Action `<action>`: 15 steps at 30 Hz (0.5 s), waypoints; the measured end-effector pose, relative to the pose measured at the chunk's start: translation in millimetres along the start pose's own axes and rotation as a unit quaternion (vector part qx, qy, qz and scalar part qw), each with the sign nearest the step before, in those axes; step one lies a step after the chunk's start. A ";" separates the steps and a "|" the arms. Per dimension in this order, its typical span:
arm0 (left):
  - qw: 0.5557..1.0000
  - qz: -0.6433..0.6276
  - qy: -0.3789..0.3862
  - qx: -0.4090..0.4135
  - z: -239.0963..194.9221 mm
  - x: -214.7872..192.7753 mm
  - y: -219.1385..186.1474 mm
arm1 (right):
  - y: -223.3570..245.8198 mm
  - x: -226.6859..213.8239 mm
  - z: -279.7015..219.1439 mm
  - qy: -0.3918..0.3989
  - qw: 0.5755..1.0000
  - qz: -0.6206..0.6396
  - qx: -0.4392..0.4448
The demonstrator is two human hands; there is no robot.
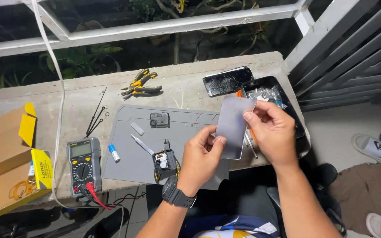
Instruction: The person removes a protective film from a smartphone back cover, then uses a precision knife to carefully cut and remove adhesive residue from the cover. The person handles the back cover and a precision knife throughout the clip.
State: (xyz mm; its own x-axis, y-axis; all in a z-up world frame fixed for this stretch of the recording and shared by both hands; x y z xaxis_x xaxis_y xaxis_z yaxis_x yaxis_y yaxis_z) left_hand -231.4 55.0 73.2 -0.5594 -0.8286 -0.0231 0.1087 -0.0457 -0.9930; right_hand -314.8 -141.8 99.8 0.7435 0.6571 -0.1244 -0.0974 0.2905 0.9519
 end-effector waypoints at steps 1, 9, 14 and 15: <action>1.000 0.000 0.001 -0.001 -1.1 -0.6 -1.7 | 1.1 -1.5 -1.0 -0.001 1.000 0.000 0.001; 0.983 0.115 -0.040 0.135 -10.8 1.8 -15.1 | 23.7 -12.3 -15.6 -0.051 0.994 -0.038 -0.086; 0.921 0.203 -0.103 0.317 -5.1 -6.0 -16.9 | 16.6 -30.2 -30.3 0.028 0.996 0.048 -0.068; 0.882 0.253 -0.133 0.376 -4.8 -6.7 -22.1 | 11.0 -34.8 -34.0 0.054 0.994 0.083 -0.046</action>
State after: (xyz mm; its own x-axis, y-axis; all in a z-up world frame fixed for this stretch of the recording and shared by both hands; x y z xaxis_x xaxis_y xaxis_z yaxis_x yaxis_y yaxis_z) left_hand -234.1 64.2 94.7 -0.0821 -0.9460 -0.3136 0.8587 0.0926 -0.5040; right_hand -364.3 -137.8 105.1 0.6368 0.7711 -0.0016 -0.2775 0.2311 0.9325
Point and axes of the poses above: each hand's wrist, its own z-axis towards the middle knuckle, its own x-axis out of the palm, y = z × x, the point moved 2 cm from there along z, towards the middle knuckle, and after that the axes turned 6 degrees about x, right-handed, at the moved point
